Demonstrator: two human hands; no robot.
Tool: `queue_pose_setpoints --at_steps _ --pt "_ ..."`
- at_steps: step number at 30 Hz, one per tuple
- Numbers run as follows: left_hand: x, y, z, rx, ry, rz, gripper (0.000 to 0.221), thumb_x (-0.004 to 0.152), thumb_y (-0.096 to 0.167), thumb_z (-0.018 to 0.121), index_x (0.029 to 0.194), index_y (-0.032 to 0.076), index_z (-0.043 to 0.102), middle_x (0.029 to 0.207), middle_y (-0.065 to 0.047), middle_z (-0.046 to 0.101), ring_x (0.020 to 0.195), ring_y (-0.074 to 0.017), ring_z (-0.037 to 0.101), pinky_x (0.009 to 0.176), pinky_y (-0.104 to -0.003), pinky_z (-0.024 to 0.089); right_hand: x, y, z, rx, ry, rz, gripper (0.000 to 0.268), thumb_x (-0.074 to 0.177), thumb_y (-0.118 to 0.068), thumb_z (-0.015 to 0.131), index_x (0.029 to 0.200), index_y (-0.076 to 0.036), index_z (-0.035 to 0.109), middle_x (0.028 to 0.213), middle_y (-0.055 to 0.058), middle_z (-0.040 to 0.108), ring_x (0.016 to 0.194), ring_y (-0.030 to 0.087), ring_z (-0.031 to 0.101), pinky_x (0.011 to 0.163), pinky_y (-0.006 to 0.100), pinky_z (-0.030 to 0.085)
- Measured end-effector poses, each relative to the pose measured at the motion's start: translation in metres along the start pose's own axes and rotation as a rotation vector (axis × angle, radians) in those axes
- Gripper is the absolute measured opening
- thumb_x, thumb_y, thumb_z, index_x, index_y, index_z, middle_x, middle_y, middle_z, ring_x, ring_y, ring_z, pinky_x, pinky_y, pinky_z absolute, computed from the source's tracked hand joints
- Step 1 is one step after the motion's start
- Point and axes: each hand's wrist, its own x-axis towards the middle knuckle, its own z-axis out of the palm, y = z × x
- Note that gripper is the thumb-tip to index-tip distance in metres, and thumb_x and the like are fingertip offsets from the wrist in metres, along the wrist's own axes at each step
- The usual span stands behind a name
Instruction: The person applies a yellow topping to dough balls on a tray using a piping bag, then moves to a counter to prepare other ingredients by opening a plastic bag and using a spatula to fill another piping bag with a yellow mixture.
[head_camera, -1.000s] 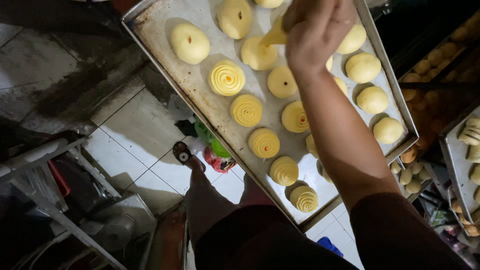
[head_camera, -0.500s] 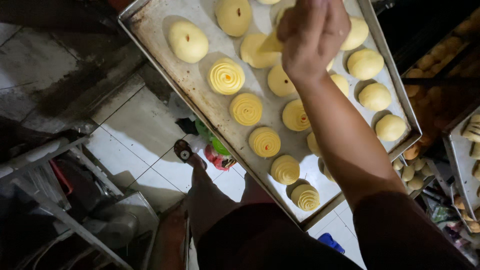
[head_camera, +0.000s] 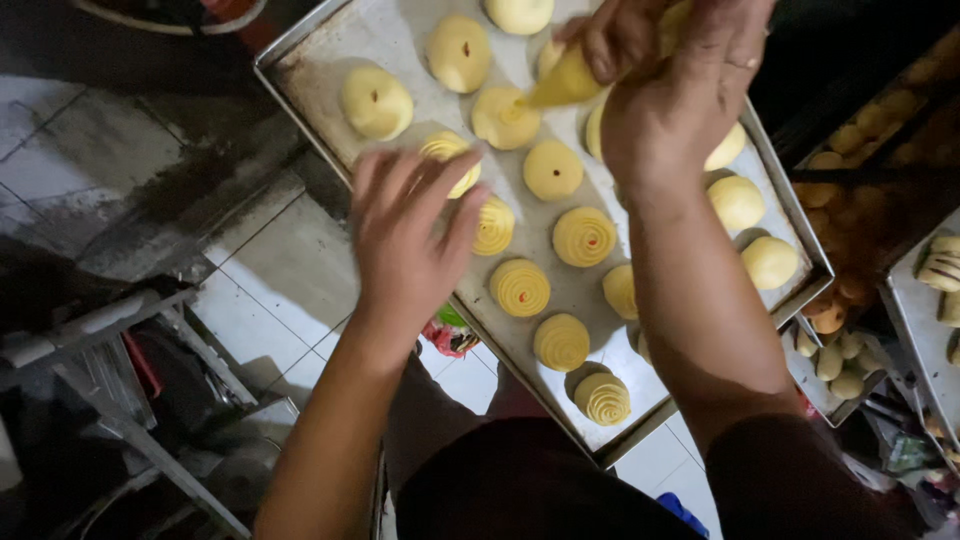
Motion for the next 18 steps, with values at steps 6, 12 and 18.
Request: queue_pose_setpoints --at_steps 6,12,18 --pt "0.042 0.009 0.045 -0.026 -0.155 -0.09 0.024 0.09 0.024 0.062 0.11 0.011 0.067 0.093 -0.004 0.056 0.09 -0.0293 0.045 0.074 -0.041 0.043 0.007 -0.008 0.009 -0.039 0.188 0.118 0.042 0.09 -0.047 0.054 0.086 -0.007 0.044 0.064 0.006 0.03 0.042 0.015 0.025 0.039 0.031 0.029" --pt "0.05 -0.016 0.074 0.0 -0.18 -0.084 0.012 0.086 0.016 0.065 0.092 0.005 0.067 0.087 -0.007 0.06 0.085 -0.0302 0.044 0.068 -0.043 0.04 0.009 0.015 0.001 0.031 0.11 0.069 0.028 0.098 -0.036 0.044 0.091 -0.01 0.039 0.09 0.006 0.046 0.045 0.016 0.026 0.04 0.033 0.034" --pt "0.055 -0.037 0.09 -0.029 -0.147 -0.048 0.006 0.081 0.005 0.066 0.084 0.004 0.062 0.086 -0.008 0.056 0.085 -0.0318 0.045 0.071 -0.042 0.04 0.019 0.027 0.004 -0.088 0.08 0.183 0.043 0.092 -0.041 0.041 0.07 -0.004 0.037 0.059 0.011 0.037 0.052 0.024 0.046 0.06 0.036 0.05"
